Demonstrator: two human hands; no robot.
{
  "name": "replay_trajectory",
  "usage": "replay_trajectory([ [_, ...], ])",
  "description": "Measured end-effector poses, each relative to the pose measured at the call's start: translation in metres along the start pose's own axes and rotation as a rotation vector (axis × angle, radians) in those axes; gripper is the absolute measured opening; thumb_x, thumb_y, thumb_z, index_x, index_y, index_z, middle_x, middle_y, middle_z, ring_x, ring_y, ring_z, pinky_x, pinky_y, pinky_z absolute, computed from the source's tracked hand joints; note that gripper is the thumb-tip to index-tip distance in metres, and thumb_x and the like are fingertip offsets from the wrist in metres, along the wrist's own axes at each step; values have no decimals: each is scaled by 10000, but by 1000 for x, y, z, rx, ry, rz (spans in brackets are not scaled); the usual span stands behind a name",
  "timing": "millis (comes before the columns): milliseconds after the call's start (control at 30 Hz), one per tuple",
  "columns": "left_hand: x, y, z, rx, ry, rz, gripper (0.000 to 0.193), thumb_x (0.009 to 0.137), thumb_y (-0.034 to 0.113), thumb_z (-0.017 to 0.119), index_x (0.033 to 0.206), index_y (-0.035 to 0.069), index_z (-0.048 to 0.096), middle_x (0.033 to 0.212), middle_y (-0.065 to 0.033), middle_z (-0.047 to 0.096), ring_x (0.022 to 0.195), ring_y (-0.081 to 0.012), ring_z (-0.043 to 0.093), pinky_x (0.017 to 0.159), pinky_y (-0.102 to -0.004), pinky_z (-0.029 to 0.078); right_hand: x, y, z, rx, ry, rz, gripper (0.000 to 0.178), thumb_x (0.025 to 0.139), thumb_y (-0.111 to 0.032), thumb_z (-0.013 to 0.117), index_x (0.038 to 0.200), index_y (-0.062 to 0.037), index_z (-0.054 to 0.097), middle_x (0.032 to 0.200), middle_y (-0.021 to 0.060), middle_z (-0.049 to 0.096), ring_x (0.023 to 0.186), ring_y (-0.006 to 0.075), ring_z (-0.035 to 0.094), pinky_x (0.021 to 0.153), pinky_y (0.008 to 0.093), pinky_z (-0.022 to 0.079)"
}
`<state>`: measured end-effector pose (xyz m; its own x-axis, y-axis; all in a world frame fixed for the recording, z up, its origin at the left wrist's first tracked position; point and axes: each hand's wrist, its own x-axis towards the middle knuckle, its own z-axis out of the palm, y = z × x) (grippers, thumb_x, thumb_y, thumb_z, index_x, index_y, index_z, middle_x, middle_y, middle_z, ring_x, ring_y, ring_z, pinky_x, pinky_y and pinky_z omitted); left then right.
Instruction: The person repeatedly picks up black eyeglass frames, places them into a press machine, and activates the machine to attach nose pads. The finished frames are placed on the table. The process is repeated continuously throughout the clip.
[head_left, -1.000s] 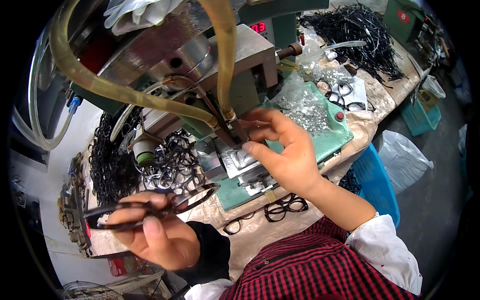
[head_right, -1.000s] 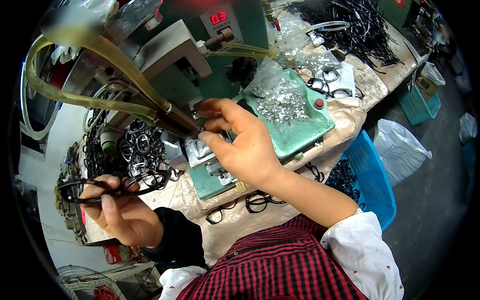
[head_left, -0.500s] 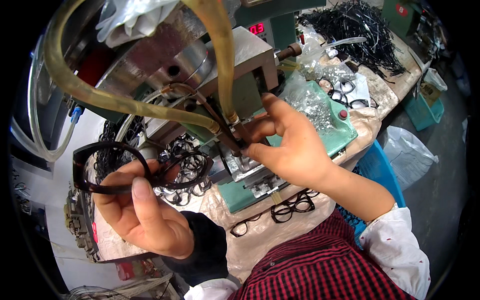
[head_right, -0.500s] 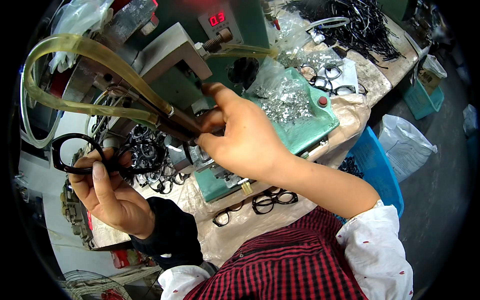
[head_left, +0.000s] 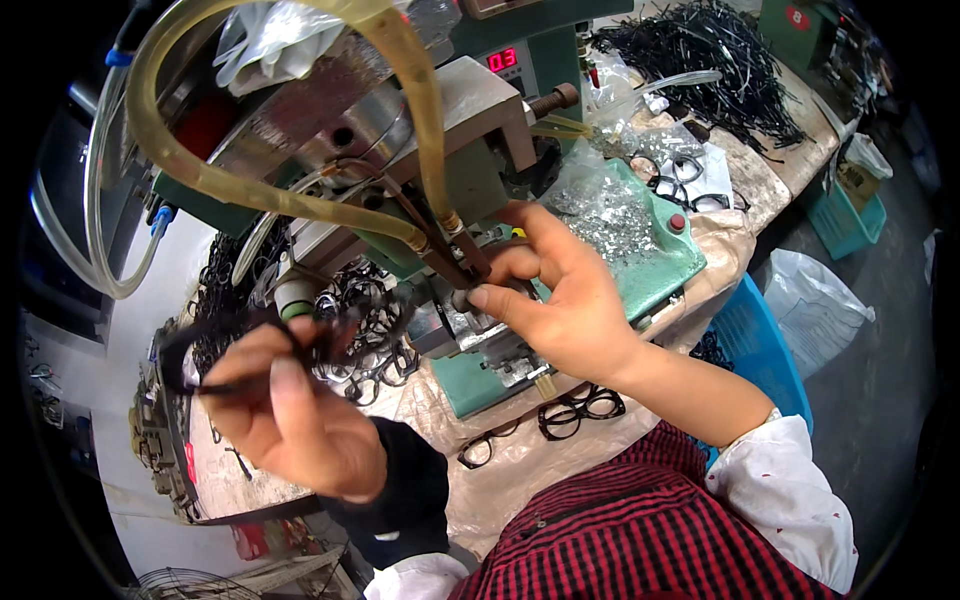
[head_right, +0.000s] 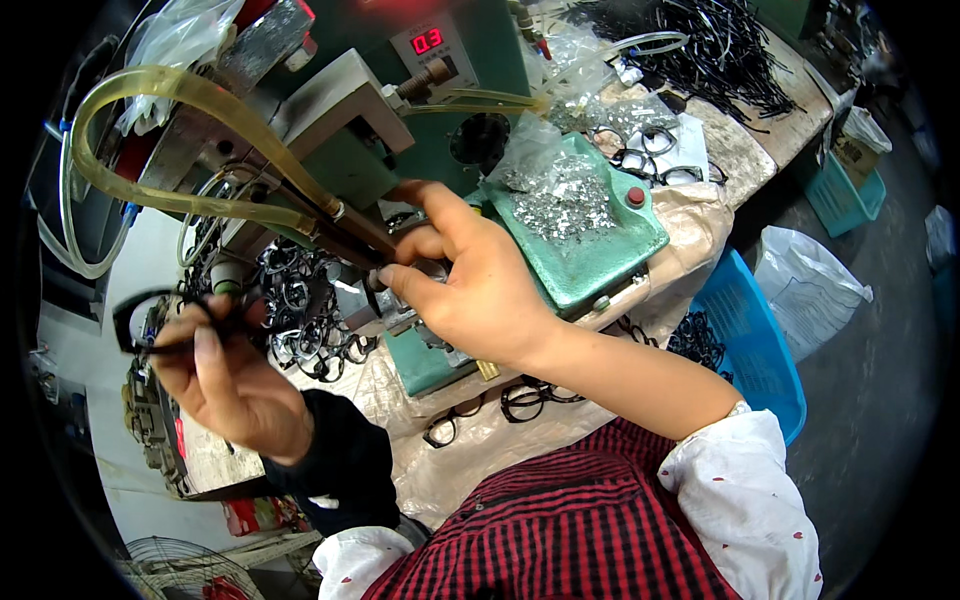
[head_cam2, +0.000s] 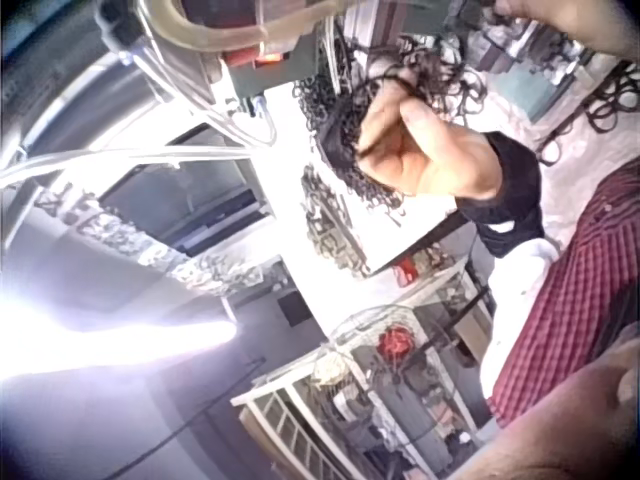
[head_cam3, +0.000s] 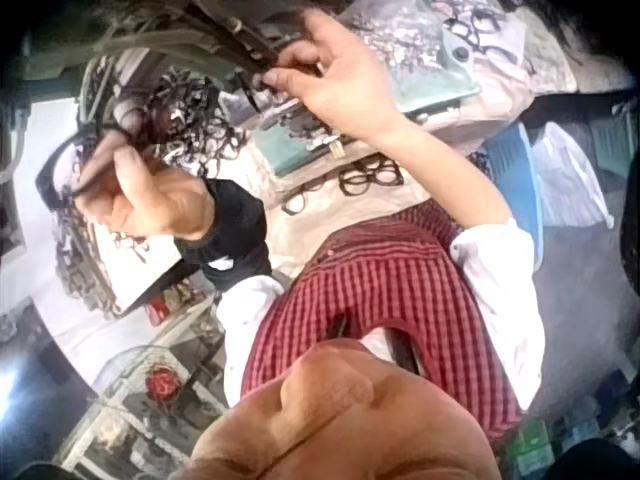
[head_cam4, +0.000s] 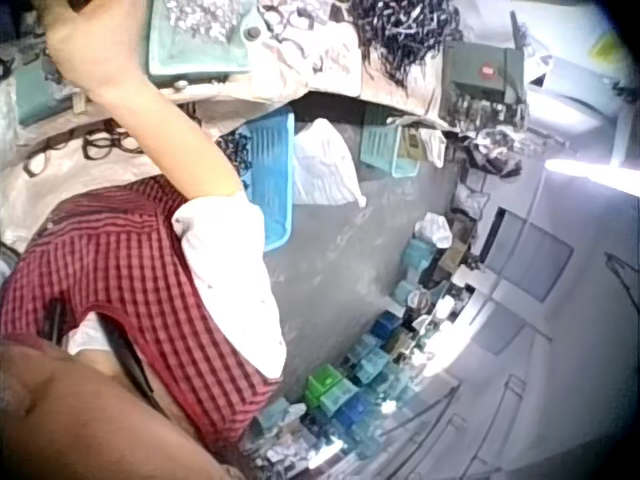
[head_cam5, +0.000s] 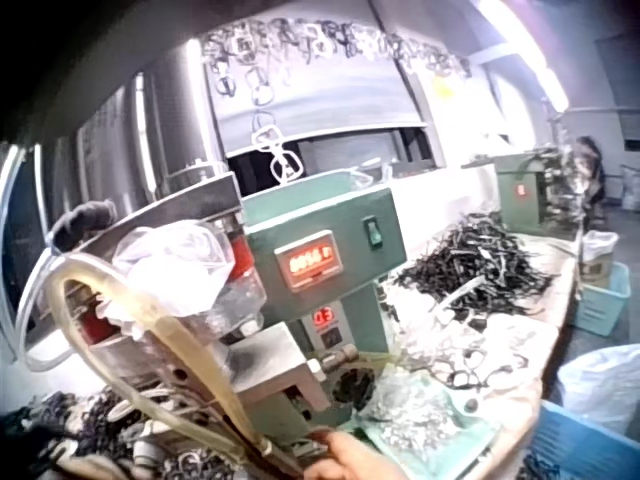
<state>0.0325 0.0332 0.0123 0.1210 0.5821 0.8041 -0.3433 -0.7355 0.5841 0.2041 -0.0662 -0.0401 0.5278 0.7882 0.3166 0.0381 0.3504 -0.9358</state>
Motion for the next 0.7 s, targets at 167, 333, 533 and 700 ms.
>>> replay_trajectory([
  [167, -12, 33, 1, 9, -33, 34, 183, 949, 107, 548, 1110, 20, 542, 1039, -183, 589, 929, -249, 633, 729, -340, 590, 4, -4, -3, -17, -97, 55, 653, 849, 55, 670, 1416, 68, 348, 975, 63, 630, 896, 95, 594, 864, 257, 469],
  [333, 2, 2, 5, -22, -67, -13, 247, 983, 30, 537, 1230, 32, 545, 1111, -138, 650, 977, -247, 668, 729, -357, 622, 2, -11, -3, -100, -67, 70, 782, 831, 46, 694, 1475, 112, 256, 968, 99, 661, 912, 100, 610, 873, 266, 480],
  [533, 5, 3, 4, -44, -106, -14, 267, 977, 25, 543, 1244, 23, 552, 1113, -151, 654, 967, -239, 672, 733, -376, 629, 5, -21, -1, -171, -34, 117, 865, 825, 57, 689, 1523, 109, 180, 950, 114, 681, 907, 123, 632, 889, 264, 483],
  [700, -5, 7, -2, -63, -106, 41, 269, 885, -26, 598, 1141, -41, 514, 987, -207, 671, 842, -286, 696, 707, -397, 622, -9, -40, -1, 3, -105, 226, 808, 848, 78, 601, 1536, 94, 178, 1122, 168, 661, 1069, 186, 622, 973, 313, 467],
])
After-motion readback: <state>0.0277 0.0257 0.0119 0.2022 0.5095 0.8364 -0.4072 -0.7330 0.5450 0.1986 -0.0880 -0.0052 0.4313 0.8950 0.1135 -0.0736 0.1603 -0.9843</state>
